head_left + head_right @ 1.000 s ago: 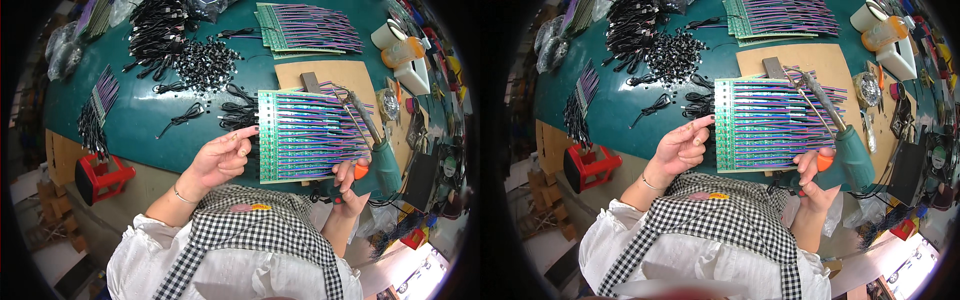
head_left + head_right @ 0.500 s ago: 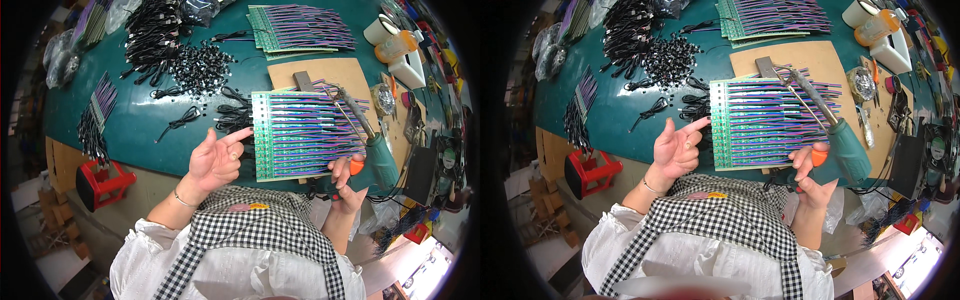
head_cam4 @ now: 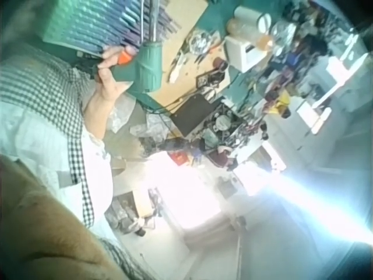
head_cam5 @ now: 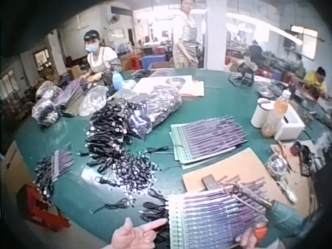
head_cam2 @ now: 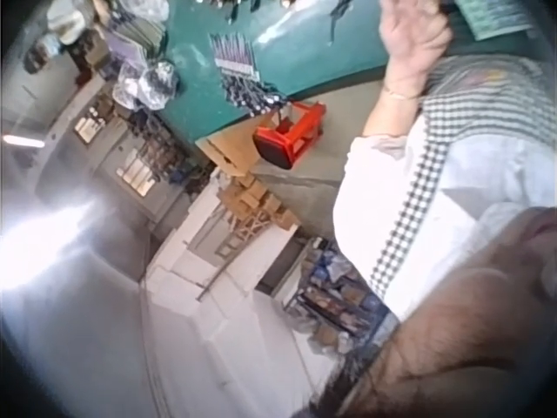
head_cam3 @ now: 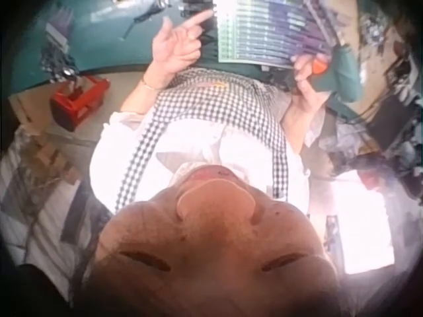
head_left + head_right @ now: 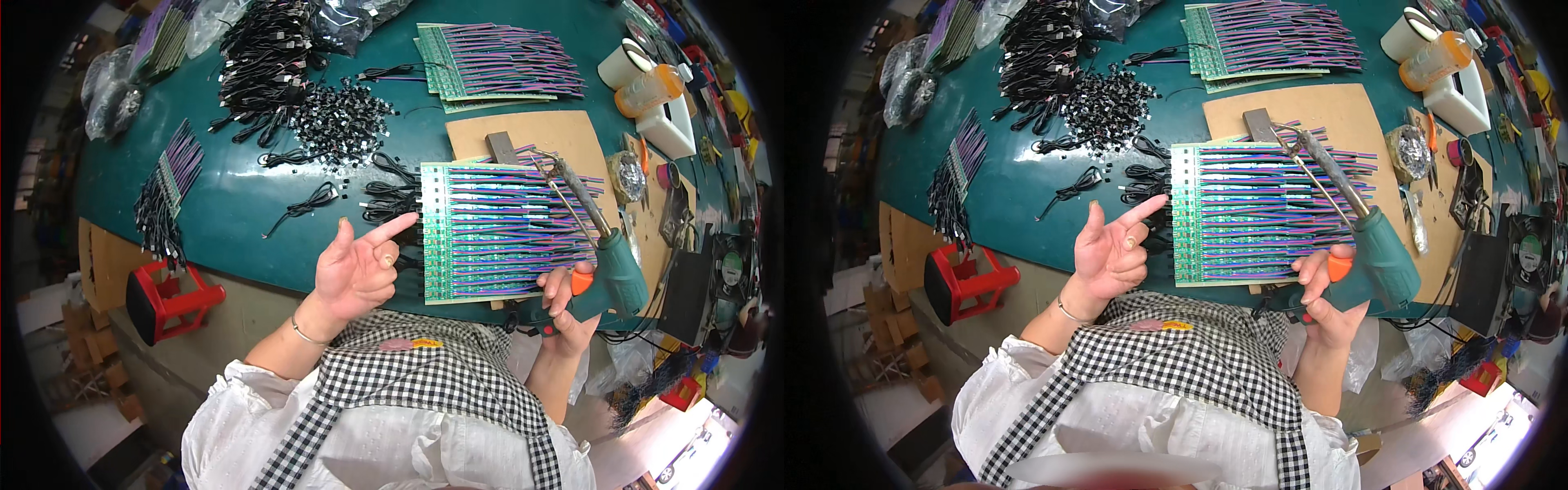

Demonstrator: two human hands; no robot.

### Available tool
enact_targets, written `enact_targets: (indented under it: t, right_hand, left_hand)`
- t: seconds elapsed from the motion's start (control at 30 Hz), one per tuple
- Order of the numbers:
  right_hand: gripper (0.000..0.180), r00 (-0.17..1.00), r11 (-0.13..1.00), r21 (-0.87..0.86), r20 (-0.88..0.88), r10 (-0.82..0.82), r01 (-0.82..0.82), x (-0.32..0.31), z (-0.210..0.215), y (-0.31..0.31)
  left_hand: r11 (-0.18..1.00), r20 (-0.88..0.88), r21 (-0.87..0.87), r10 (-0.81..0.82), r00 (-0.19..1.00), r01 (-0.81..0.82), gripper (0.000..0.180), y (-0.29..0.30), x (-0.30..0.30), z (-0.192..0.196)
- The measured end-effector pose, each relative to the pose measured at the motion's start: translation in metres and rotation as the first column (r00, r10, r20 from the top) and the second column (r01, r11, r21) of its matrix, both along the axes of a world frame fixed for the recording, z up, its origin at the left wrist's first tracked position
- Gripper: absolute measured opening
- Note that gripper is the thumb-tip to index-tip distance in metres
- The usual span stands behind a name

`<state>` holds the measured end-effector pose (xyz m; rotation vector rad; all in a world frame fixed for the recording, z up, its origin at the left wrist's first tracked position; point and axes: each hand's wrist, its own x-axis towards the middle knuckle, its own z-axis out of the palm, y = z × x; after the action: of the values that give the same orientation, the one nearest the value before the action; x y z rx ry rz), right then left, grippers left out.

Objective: The person assembles electronic components by soldering wire harnesses onto circuit boards with a soldering iron.

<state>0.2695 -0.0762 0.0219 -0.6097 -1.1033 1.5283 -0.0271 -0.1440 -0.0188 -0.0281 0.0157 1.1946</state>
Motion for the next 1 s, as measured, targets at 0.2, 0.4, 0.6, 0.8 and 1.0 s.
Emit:
enact_targets:
  t: [0.2,0.4,0.6,0.8,1.0]
  right_hand:
    - [0.066,1.0,1.0,0.009,-0.002,-0.002,0.002,-0.001,0.001,0.0]
    - [0.066,1.0,1.0,-0.008,-0.007,0.003,-0.003,-0.001,0.001,-0.001]
    - [0.066,1.0,1.0,0.001,-0.01,0.024,-0.024,-0.001,0.0,-0.001]
    - [0.067,1.0,1.0,-0.018,-0.001,-0.007,0.007,0.0,0.001,-0.005]
    - [0.067,0.999,0.999,0.022,-0.033,0.024,-0.023,-0.005,0.01,-0.009]
  left_hand:
    - [1.0,0.018,0.024,-0.006,1.0,0.006,0.079,-0.001,0.001,0.001]
    - [0.987,-0.44,-0.121,-0.145,0.886,0.102,0.044,-0.012,0.005,0.001]
    - [0.985,-0.92,-0.092,-0.141,0.365,0.149,0.034,-0.016,0.036,0.026]
    - [0.99,-0.811,0.016,-0.069,0.582,0.14,0.027,-0.014,0.051,0.028]
    - [0.999,-0.78,-0.013,-0.038,0.624,0.044,0.025,-0.009,0.039,0.036]
